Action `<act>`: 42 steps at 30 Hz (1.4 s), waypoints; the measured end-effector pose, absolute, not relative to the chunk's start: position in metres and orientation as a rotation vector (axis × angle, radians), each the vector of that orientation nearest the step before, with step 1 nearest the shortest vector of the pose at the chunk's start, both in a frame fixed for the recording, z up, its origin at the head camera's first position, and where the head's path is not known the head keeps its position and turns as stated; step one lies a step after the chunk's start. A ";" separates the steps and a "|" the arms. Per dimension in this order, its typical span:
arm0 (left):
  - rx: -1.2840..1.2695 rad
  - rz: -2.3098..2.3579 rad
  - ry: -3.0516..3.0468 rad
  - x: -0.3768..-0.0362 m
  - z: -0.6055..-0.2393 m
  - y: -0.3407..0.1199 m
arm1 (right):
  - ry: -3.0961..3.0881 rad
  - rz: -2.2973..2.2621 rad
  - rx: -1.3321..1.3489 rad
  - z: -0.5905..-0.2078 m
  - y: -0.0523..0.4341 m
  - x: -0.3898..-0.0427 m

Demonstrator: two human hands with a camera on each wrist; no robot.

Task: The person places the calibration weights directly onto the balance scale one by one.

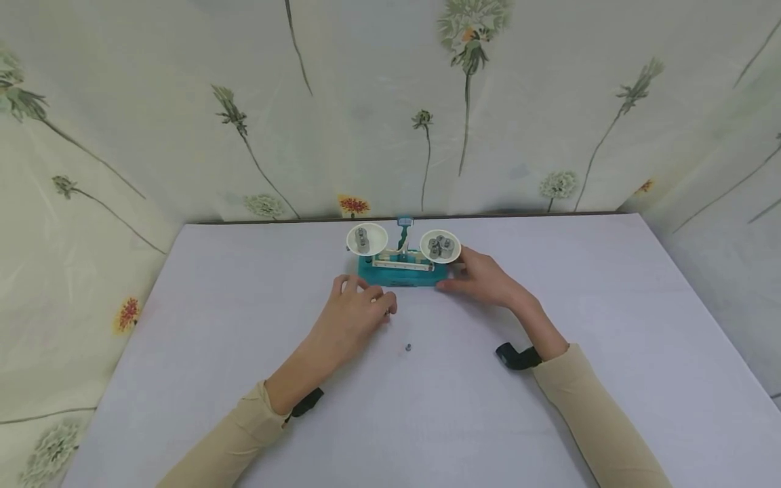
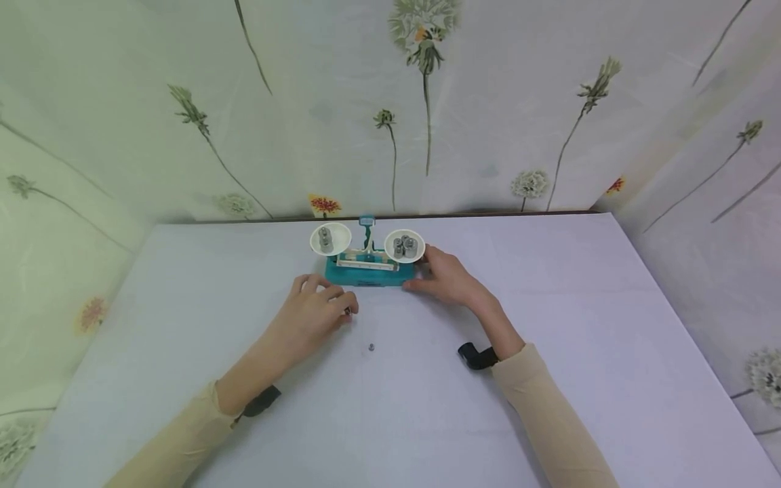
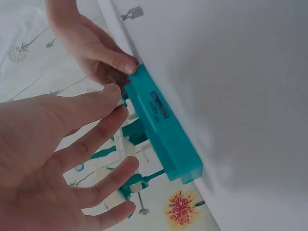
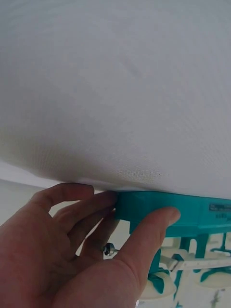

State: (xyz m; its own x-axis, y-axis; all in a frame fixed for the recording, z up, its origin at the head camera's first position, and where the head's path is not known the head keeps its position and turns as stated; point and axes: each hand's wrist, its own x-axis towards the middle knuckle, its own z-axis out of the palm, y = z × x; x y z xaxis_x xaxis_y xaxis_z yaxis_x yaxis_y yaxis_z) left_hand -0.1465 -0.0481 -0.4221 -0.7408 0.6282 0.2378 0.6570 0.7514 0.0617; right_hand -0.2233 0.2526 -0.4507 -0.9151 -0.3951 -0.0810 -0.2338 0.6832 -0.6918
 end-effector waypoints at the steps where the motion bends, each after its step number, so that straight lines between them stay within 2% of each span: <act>1: -1.011 -0.208 -2.748 -0.147 -0.420 -0.049 | 2.671 -1.052 -0.510 -0.451 0.253 -0.223; 18: -0.870 -0.205 -2.591 -0.160 -0.387 -0.066 | 2.675 -1.032 -0.523 -0.451 0.252 -0.223; 42: -0.822 -0.249 -2.532 -0.175 -0.375 -0.068 | 2.665 -1.057 -0.503 -0.452 0.253 -0.225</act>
State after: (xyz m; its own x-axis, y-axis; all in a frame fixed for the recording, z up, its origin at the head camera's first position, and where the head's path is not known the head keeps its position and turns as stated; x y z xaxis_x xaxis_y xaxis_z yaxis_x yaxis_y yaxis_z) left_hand -0.1745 -0.0676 -0.3747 -0.7137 0.5092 0.4810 0.5932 0.8045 0.0285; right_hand -0.2251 0.2527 -0.4515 -0.9147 -0.3949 -0.0854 -0.2290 0.6809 -0.6957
